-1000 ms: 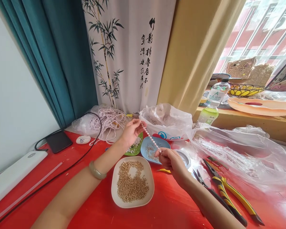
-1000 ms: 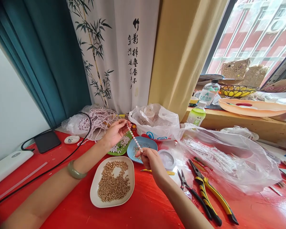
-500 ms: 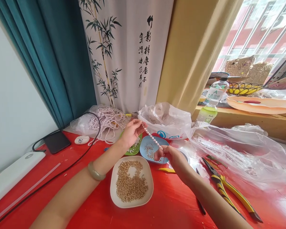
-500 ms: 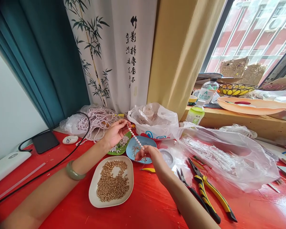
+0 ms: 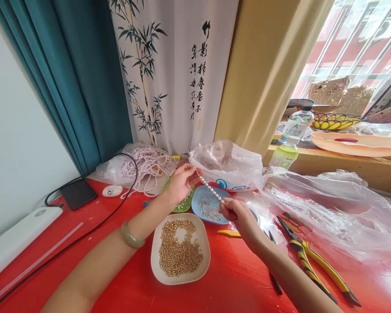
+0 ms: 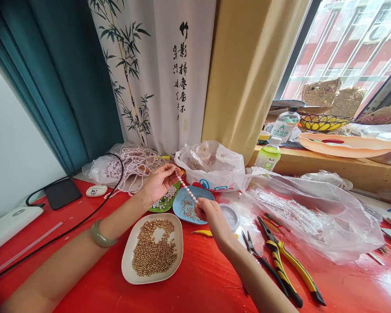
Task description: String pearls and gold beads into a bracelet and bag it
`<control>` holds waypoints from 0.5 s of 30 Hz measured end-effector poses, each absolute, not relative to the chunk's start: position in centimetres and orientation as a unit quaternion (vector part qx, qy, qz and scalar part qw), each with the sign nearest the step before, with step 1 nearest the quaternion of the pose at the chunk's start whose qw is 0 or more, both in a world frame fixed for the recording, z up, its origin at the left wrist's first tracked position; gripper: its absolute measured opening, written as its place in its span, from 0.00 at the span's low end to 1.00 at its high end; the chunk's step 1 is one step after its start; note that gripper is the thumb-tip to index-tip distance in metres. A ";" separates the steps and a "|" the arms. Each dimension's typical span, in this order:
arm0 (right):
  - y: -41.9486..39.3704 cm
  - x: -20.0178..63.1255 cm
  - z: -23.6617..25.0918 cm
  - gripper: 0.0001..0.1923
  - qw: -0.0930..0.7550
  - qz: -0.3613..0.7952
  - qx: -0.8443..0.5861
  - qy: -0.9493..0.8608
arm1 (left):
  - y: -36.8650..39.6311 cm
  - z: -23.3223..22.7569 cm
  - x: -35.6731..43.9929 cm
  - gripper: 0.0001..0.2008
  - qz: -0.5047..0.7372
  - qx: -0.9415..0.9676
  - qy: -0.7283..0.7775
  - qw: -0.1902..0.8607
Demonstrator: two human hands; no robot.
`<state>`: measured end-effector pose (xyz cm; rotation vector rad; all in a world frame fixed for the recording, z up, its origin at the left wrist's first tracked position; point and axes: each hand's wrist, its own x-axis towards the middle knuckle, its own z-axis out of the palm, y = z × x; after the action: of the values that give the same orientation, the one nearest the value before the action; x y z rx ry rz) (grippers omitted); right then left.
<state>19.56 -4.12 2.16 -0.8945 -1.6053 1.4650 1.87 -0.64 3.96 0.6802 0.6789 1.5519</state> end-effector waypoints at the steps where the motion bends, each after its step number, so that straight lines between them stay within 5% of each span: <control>1: -4.2 19.6 2.3 0.13 0.381 0.574 -0.349 -0.635 | -0.7 4.0 1.9 0.10 0.671 0.295 0.296 0.612; 15: -4.5 19.4 3.0 0.11 0.373 0.579 -0.354 -0.632 | -1.1 4.5 2.2 0.10 0.655 0.282 0.318 0.625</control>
<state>19.41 -4.55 3.04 -0.9076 -1.6201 1.4826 2.24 -1.13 4.47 0.6468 0.7289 1.5017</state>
